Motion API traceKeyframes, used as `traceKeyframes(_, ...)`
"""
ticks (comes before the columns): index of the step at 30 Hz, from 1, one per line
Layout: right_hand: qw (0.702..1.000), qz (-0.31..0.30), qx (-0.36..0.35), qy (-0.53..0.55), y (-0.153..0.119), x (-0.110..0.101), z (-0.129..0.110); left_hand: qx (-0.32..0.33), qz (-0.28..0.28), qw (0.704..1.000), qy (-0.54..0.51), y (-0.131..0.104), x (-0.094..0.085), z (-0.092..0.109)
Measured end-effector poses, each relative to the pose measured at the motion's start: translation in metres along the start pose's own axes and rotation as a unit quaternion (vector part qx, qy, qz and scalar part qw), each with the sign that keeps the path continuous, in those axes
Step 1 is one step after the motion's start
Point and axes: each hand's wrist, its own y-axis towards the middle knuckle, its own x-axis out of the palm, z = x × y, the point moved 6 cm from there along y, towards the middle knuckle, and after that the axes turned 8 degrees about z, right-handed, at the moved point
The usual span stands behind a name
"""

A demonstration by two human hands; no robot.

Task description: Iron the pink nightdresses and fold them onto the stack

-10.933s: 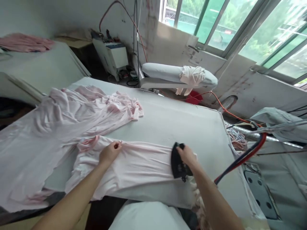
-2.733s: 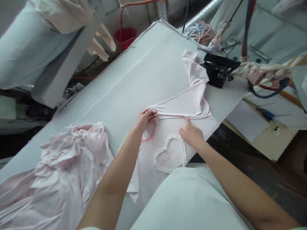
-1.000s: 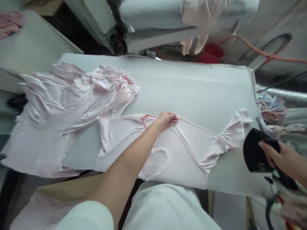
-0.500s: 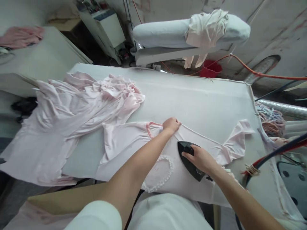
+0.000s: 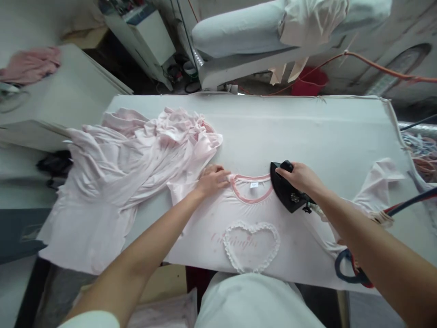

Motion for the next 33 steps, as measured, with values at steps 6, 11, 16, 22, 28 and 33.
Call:
traceKeyframes(6, 0.987, -0.119, -0.111, 0.017, -0.013, 0.036, -0.047, -0.064, -0.012, 0.993, -0.095, 0.009, 0.016, -0.011)
traceKeyframes(11, 0.988, -0.094, -0.12, -0.01, -0.024, 0.056, -0.092, -0.116, -0.008, 0.992, -0.049, 0.016, 0.011, -0.023)
traceKeyframes(16, 0.965, -0.101, -0.227, -0.09, -0.046, 0.082, -0.136, -0.178, -0.04, 0.983, -0.011, 0.014, 0.007, -0.029)
traceKeyframes(22, 0.987, -0.056, -0.117, -0.095, -0.012, 0.092, -0.168, -0.208, -0.126, 0.968, 0.059, -0.059, -0.048, -0.125)
traceKeyframes(28, 0.974, -0.139, -0.139, -0.116, -0.027, 0.069, -0.148, -0.199, 0.128, 0.971, 0.04, -0.103, -0.079, -0.107)
traceKeyframes(33, 0.982, -0.114, -0.117, -0.093, -0.054, 0.029, -0.036, -0.044, 0.059, 0.988, -0.132, -0.089, -0.009, 0.025)
